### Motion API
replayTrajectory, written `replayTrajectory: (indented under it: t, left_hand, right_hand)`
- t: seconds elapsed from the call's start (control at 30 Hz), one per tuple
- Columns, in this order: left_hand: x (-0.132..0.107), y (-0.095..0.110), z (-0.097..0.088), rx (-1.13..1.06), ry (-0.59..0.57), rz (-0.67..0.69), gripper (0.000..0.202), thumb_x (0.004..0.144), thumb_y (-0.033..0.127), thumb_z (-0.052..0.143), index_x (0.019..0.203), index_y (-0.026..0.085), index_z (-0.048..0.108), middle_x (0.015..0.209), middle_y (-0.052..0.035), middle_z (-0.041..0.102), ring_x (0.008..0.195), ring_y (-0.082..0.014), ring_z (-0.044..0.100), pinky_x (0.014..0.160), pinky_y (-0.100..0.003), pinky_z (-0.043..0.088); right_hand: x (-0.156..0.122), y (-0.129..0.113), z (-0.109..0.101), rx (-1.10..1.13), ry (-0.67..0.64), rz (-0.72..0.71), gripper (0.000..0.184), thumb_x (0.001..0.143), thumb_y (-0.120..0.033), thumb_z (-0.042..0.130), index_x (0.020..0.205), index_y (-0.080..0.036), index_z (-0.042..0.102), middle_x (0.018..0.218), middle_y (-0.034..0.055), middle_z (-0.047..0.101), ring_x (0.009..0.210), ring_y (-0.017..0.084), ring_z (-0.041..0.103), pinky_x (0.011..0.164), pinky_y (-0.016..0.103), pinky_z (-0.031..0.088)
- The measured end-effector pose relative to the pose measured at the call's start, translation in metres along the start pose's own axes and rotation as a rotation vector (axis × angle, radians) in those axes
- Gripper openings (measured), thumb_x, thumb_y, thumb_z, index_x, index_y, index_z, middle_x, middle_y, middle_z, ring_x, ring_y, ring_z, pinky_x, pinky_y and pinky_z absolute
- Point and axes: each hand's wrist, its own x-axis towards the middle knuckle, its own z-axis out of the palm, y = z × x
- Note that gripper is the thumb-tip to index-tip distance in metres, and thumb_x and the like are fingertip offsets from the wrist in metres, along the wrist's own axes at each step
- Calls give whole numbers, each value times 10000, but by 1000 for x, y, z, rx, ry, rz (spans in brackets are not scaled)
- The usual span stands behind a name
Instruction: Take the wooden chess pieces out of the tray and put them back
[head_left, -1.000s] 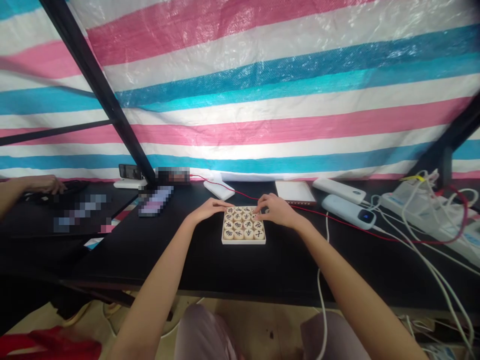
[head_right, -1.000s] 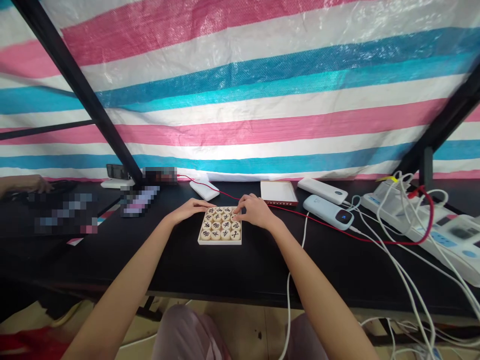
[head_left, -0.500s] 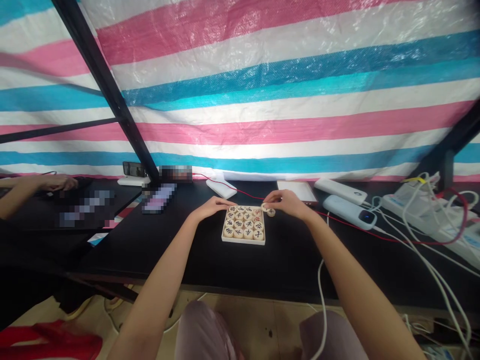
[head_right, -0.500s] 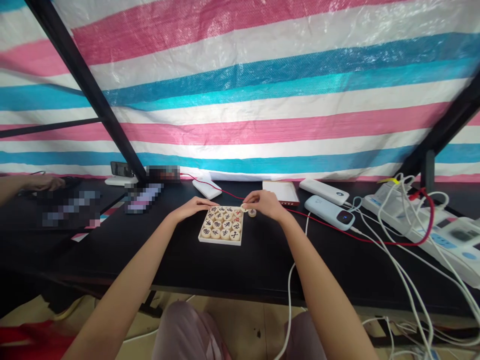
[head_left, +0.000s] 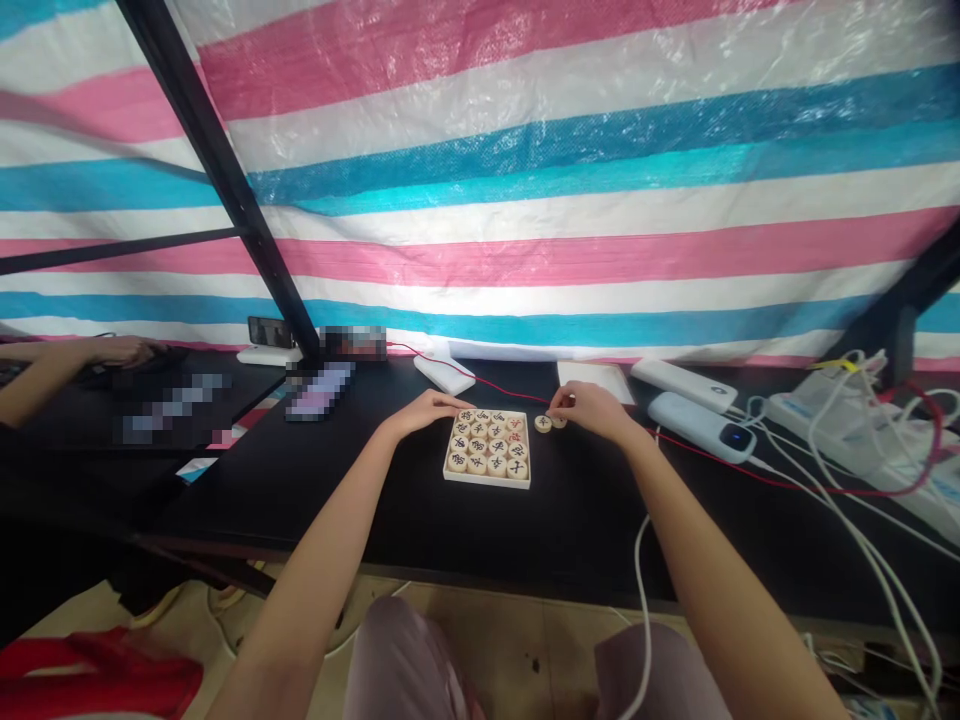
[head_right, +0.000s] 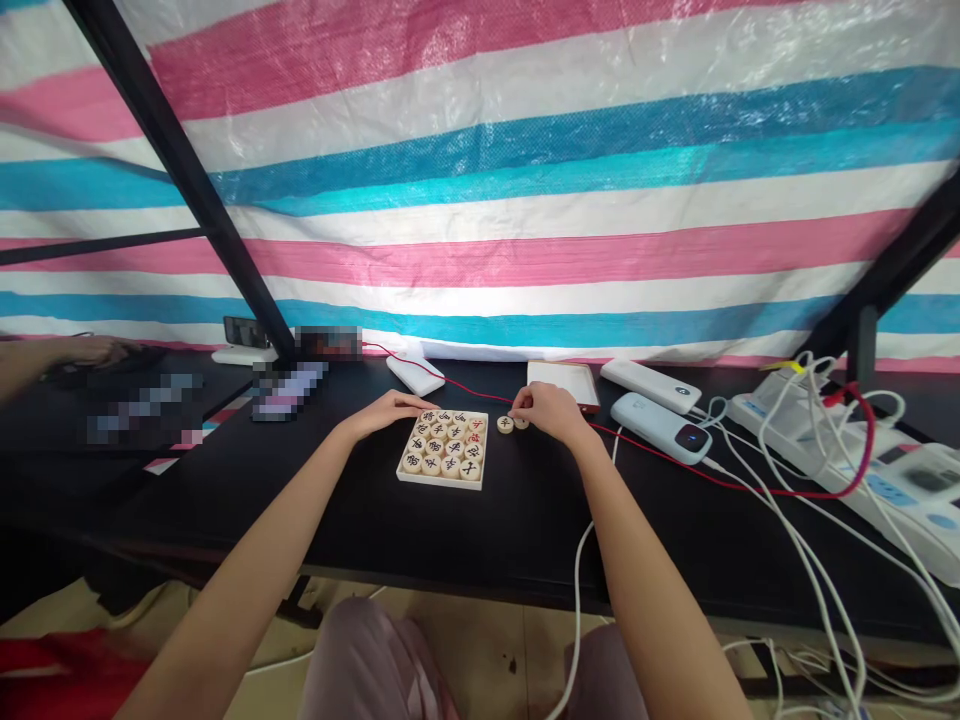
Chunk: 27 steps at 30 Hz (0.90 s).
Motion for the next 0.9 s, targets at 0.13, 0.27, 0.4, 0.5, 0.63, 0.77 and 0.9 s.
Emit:
replayTrajectory:
  t: [0.13,0.27,0.4,0.5,0.63,0.77,0.9]
  left_hand:
    - [1,-4,0,-21,-13,13,340,757,295,614,1062,173,699,1104,-52,685,1102,-243,579,1008,-334,381]
    - [0,-3,-1,-22,-20,33,339,763,299,605,1063,173,700,1095,-55,689,1096,-246,581,987,-333,398]
    - [0,-2,-1,-18,-24,28,329,764,302,600,1053,184,704,1092,-49,690,1086,-243,586,978,-331,405]
    - [0,-1,-1,-18,-29,28,334,761,313,609,1056,187,703,1103,-50,686,1103,-243,578,991,-327,393]
    - [0,1,0,-22,-11,2,345,750,312,622,1059,178,701,1111,-55,682,1111,-247,575,1009,-333,375]
    - [-2,4,1,-21,-20,-12,352,755,316,613,1063,171,699,1114,-59,680,1104,-250,579,1010,-341,373]
    - [-2,5,1,-26,-23,-11,353,754,316,607,1062,171,700,1116,-56,679,1108,-250,576,1012,-341,372]
  right_hand:
    - [-2,-25,18,-82,102,-172,256,788,-424,599,957,-253,685,913,26,646,819,179,555,694,300,401]
    - [-5,-44,43,-226,61,-328,321,841,-392,558,1143,-308,628,1136,42,600,1022,233,487,802,378,362]
    - [-4,-49,51,-234,82,-327,230,821,-397,596,1017,-308,678,1110,28,619,1003,221,492,787,373,345]
    - [-3,-46,37,-169,149,-314,215,796,-418,619,957,-292,685,1101,30,629,996,222,505,779,368,348]
    - [-4,-25,-1,-19,165,-254,271,784,-463,601,931,-255,694,1011,39,667,900,208,553,773,346,387]
    - [-8,13,-28,4,-2,-56,313,706,-490,647,847,-220,720,857,46,685,737,193,573,682,316,419]
    - [-9,39,-26,-96,-109,67,206,673,-379,677,781,-211,726,751,49,673,704,196,592,662,310,426]
